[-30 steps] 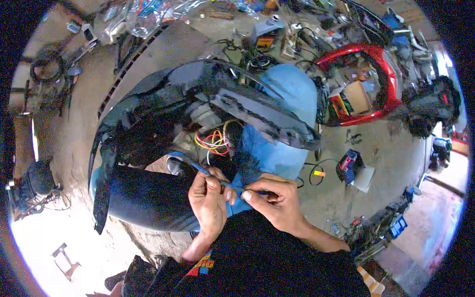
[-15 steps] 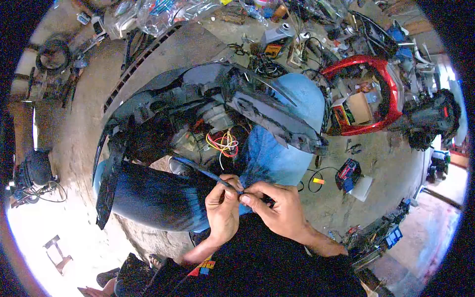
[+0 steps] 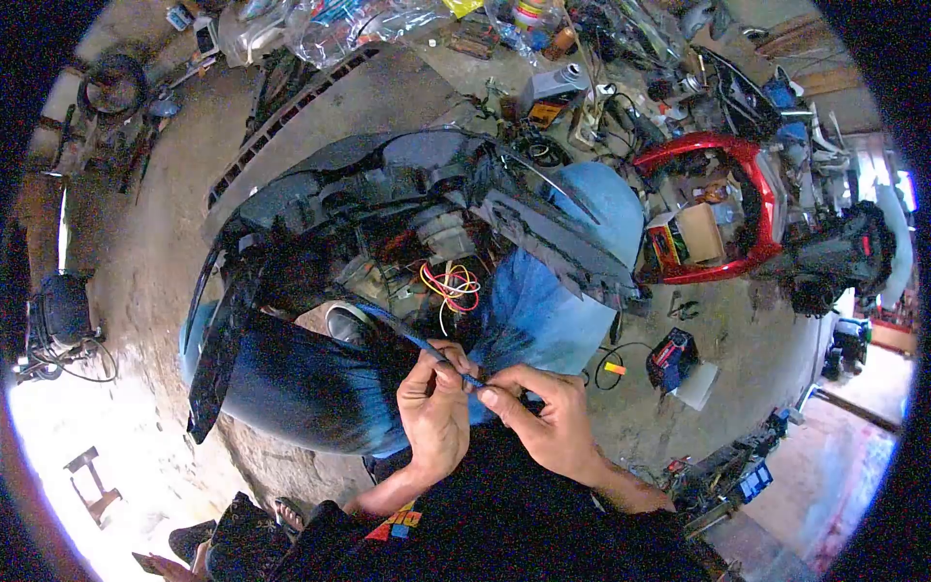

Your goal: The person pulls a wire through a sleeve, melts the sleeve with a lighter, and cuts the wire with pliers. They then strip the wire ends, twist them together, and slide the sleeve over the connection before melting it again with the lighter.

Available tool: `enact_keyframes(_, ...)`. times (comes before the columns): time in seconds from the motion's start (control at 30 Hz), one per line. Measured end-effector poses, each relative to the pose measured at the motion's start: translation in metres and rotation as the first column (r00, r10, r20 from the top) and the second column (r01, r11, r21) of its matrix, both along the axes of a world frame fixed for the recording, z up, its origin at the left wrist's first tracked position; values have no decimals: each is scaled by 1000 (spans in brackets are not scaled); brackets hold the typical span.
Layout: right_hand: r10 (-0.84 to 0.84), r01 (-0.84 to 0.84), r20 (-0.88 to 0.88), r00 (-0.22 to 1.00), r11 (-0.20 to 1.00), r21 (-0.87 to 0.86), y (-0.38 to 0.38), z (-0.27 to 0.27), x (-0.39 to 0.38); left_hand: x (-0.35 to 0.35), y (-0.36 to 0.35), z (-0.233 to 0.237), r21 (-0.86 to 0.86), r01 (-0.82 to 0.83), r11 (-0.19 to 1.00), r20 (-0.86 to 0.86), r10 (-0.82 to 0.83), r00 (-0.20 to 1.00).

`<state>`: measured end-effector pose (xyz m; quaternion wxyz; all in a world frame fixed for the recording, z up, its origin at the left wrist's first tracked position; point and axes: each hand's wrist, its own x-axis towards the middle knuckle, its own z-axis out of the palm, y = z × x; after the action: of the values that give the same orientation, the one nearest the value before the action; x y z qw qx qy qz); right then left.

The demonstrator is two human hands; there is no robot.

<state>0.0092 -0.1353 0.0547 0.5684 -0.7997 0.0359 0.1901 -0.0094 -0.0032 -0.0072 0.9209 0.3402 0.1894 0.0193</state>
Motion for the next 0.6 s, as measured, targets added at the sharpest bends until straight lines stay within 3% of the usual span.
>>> enact_keyframes(0.33, -29, 37, -124, 992, 997, 68, -1, 7, 2, 15, 6, -3, -81, -68, 994, 18, 69, 997)
enact_keyframes(0.6, 32, -25, -95, 995, 997, 79, -6, -1, -1, 40, 35, -7, -80, -152, 985, 10, 153, 988)
